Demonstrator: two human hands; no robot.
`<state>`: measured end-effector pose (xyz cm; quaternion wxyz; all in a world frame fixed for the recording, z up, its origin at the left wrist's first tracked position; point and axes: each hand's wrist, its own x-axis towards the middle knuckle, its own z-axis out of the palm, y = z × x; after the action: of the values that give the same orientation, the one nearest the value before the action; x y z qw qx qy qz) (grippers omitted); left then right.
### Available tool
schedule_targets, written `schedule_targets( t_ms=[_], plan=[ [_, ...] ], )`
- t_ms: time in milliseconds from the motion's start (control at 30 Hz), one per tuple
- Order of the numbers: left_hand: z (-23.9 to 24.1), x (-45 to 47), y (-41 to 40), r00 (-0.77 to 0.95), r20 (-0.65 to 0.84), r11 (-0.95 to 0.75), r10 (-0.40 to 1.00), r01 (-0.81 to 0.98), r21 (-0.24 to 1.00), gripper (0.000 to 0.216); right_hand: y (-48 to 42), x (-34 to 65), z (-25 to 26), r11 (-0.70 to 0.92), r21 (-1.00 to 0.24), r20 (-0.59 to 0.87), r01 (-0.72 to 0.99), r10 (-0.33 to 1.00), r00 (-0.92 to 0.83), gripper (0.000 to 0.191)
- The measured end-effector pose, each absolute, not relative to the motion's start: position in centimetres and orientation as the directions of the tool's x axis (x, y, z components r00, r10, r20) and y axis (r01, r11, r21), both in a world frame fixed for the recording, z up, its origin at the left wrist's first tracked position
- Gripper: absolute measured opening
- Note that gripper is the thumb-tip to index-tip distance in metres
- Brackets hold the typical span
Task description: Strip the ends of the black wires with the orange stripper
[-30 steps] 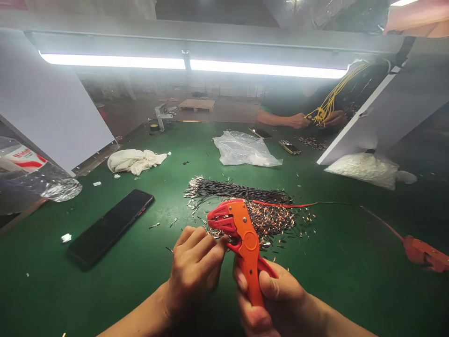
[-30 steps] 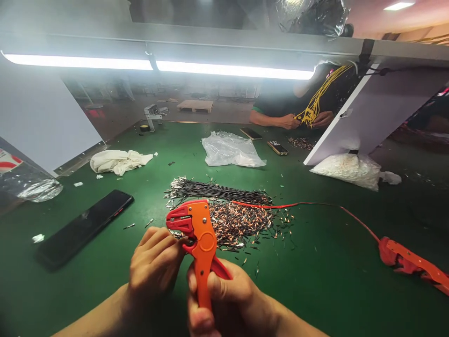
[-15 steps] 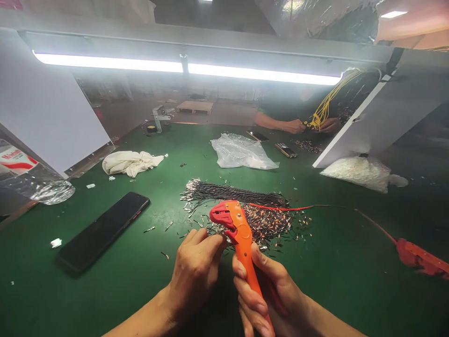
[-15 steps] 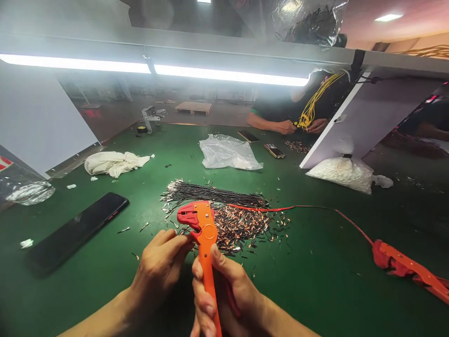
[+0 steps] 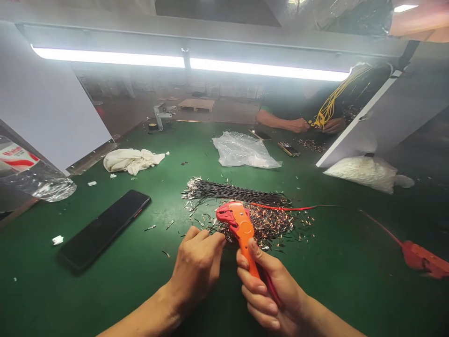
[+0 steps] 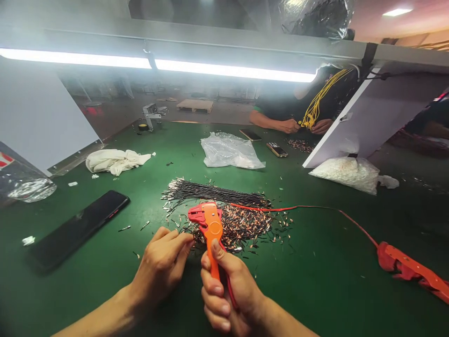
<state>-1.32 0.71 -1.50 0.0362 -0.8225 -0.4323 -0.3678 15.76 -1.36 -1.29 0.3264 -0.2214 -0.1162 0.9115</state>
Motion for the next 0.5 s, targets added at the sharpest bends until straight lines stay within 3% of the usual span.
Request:
schedule_targets(
  t_ms=[167, 300, 500],
  plan=[
    [-1.1, -1.8, 1.0, 0.314, 0.662, -0.585, 0.68, 0.777, 0.232, 0.017, -1.1, 16.1, -1.1, -0.706, -0.455, -0.238, -0.543, 0.684, -0.69, 0.048],
    [-0.9, -2.5, 1.4, 0.305, 0.729, -0.584, 0.613, 0.796, 0.158, 0.011, -0.9, 16.6, -0.2, -0.563, -0.619, -0.215, -0.548, 0.792, -0.571, 0.035],
    [-0.6, -2.3, 1.0, 0.377, 0.768, -0.698, 0.517, 0.705, 0.124, 0.018, -0.6, 17.0, 0.3, -0.364, -0.786, -0.16, -0.5, 0.901, -0.404, 0.027]
  ],
)
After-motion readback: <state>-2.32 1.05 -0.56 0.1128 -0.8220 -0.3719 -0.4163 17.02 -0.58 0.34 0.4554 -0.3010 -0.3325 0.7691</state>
